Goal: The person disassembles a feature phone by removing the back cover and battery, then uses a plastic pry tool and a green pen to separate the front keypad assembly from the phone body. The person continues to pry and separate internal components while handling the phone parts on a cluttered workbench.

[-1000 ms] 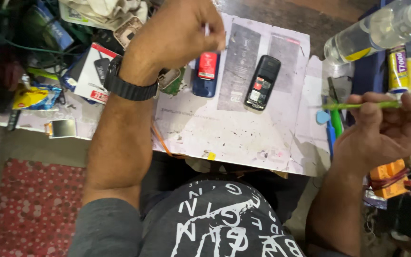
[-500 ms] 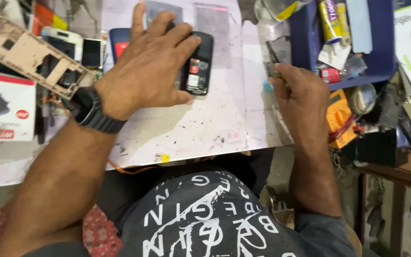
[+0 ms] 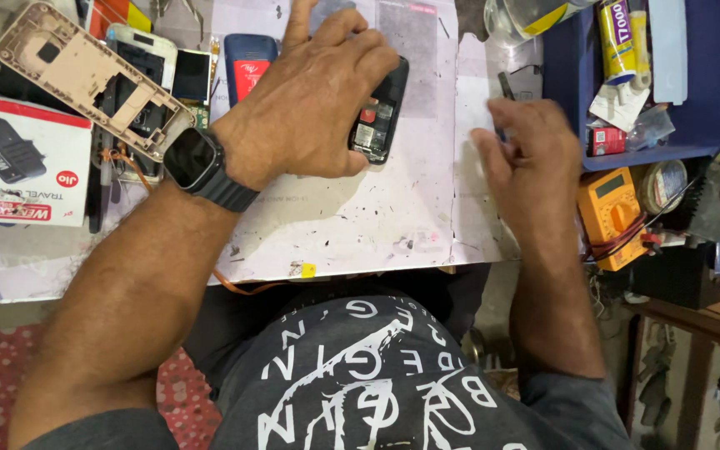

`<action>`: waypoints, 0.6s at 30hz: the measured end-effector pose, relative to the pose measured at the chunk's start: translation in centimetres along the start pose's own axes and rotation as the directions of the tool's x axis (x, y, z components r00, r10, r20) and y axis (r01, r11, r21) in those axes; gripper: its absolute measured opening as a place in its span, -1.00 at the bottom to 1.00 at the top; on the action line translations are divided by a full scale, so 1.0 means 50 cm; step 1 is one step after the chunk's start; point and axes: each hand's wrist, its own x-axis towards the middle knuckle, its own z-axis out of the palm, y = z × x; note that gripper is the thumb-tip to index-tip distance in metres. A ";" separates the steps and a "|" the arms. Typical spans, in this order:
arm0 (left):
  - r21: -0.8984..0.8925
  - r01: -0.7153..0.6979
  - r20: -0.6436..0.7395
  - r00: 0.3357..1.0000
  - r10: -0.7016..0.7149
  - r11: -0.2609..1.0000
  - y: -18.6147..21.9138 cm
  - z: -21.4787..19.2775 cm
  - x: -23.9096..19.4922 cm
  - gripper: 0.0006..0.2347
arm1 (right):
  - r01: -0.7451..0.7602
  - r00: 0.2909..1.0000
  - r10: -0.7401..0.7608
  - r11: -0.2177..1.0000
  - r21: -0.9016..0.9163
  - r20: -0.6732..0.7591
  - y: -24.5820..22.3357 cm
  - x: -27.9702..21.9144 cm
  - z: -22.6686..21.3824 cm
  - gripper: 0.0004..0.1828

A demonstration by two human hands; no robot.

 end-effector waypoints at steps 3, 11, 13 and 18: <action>-0.046 -0.022 -0.038 0.999 0.020 0.999 0.008 -0.012 0.000 -0.23 | -0.317 0.943 0.170 0.718 0.619 0.285 -0.015 0.017 0.042 -0.47; -0.321 -0.271 -0.341 0.927 0.156 0.907 0.012 -0.027 -0.008 -0.15 | -0.363 0.908 -0.114 0.268 0.892 0.404 -0.079 0.031 0.054 -0.07; -0.429 -0.225 -0.287 0.952 0.104 0.875 0.015 -0.020 -0.009 -0.12 | -0.344 0.910 -0.121 0.309 0.887 0.396 -0.095 0.016 0.039 -0.01; -0.445 -0.216 -0.257 0.960 0.107 0.869 0.022 -0.021 -0.014 -0.04 | -0.317 0.925 -0.072 0.394 0.863 0.373 -0.117 0.001 0.027 -0.01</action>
